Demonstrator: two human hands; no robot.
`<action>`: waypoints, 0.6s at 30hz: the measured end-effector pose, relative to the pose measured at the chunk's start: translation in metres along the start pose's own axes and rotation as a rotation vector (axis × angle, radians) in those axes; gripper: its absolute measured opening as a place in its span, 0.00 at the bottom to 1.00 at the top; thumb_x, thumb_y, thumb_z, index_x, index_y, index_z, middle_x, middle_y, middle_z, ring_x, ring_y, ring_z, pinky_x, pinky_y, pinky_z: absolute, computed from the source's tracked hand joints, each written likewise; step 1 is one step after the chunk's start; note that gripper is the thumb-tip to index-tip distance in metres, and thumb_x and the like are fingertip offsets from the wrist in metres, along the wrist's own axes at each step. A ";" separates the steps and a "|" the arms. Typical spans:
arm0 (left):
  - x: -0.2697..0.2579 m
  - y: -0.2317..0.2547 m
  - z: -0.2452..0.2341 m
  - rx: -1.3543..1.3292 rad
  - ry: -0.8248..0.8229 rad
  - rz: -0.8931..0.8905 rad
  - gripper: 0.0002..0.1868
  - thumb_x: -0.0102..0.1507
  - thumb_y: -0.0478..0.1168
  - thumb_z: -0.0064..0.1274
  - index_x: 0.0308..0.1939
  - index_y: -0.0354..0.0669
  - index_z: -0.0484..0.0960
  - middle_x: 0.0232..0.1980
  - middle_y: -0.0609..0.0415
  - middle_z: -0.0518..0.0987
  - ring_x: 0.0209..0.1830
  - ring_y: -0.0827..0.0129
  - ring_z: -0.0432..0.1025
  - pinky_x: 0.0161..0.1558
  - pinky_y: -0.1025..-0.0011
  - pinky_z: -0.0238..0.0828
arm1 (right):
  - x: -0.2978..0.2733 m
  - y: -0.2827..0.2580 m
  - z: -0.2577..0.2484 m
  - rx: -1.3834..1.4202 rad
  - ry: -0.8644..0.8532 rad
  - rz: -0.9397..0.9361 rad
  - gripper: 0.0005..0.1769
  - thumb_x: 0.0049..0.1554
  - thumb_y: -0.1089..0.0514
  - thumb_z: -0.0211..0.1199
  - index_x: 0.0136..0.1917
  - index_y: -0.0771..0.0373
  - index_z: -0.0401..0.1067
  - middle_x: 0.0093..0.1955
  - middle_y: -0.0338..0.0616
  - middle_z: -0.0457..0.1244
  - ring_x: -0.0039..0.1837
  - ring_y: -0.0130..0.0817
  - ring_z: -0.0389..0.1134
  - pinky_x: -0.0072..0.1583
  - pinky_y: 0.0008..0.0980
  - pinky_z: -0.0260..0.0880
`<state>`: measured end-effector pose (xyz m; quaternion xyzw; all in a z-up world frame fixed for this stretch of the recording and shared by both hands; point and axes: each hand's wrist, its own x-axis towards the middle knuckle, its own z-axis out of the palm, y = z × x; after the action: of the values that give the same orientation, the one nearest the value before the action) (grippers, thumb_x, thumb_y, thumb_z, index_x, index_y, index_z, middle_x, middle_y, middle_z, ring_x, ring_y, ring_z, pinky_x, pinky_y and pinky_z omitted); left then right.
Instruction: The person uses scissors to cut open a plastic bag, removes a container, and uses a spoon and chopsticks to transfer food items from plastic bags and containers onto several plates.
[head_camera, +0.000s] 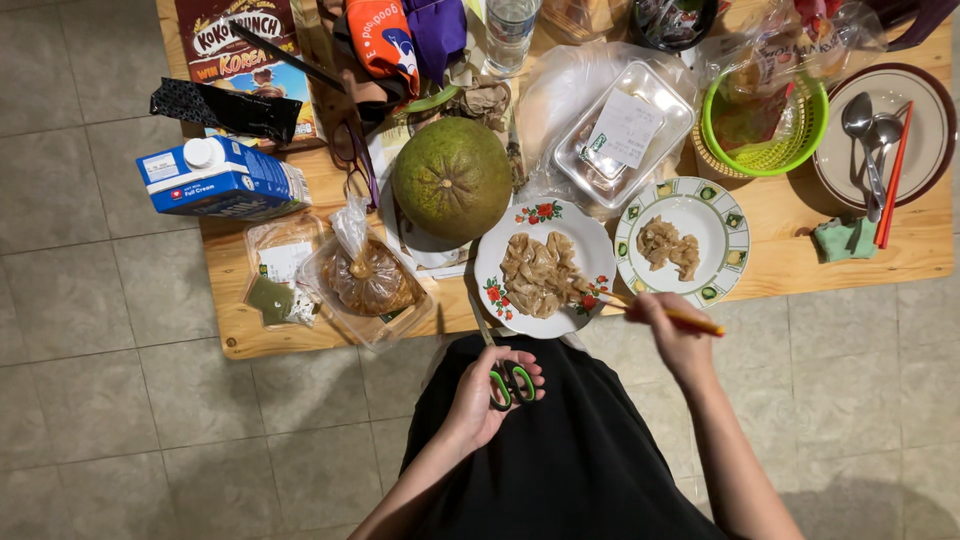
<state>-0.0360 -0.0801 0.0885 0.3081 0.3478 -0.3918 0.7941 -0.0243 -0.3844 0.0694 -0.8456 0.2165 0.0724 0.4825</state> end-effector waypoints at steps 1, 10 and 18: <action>0.000 0.000 0.000 0.010 0.001 0.003 0.22 0.66 0.49 0.46 0.46 0.30 0.81 0.41 0.44 0.83 0.41 0.60 0.80 0.46 0.59 0.81 | -0.003 -0.008 0.004 -0.001 -0.001 0.000 0.17 0.66 0.54 0.59 0.46 0.70 0.78 0.44 0.50 0.73 0.46 0.36 0.75 0.54 0.36 0.74; 0.001 0.000 0.001 0.021 0.000 0.005 0.22 0.66 0.49 0.45 0.46 0.30 0.80 0.41 0.43 0.82 0.41 0.60 0.80 0.46 0.60 0.82 | 0.000 0.013 0.034 0.024 0.019 -0.295 0.13 0.64 0.57 0.60 0.47 0.70 0.77 0.47 0.49 0.71 0.45 0.35 0.75 0.49 0.30 0.76; 0.001 0.001 0.002 0.016 0.007 -0.006 0.23 0.66 0.50 0.45 0.46 0.30 0.80 0.41 0.44 0.82 0.41 0.60 0.80 0.46 0.59 0.81 | 0.026 0.087 0.036 1.054 0.100 0.480 0.21 0.66 0.45 0.57 0.44 0.67 0.72 0.43 0.44 0.67 0.48 0.36 0.74 0.58 0.32 0.77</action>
<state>-0.0346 -0.0815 0.0886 0.3146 0.3483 -0.3961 0.7892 -0.0356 -0.3996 -0.0262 -0.4209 0.4317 0.0222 0.7974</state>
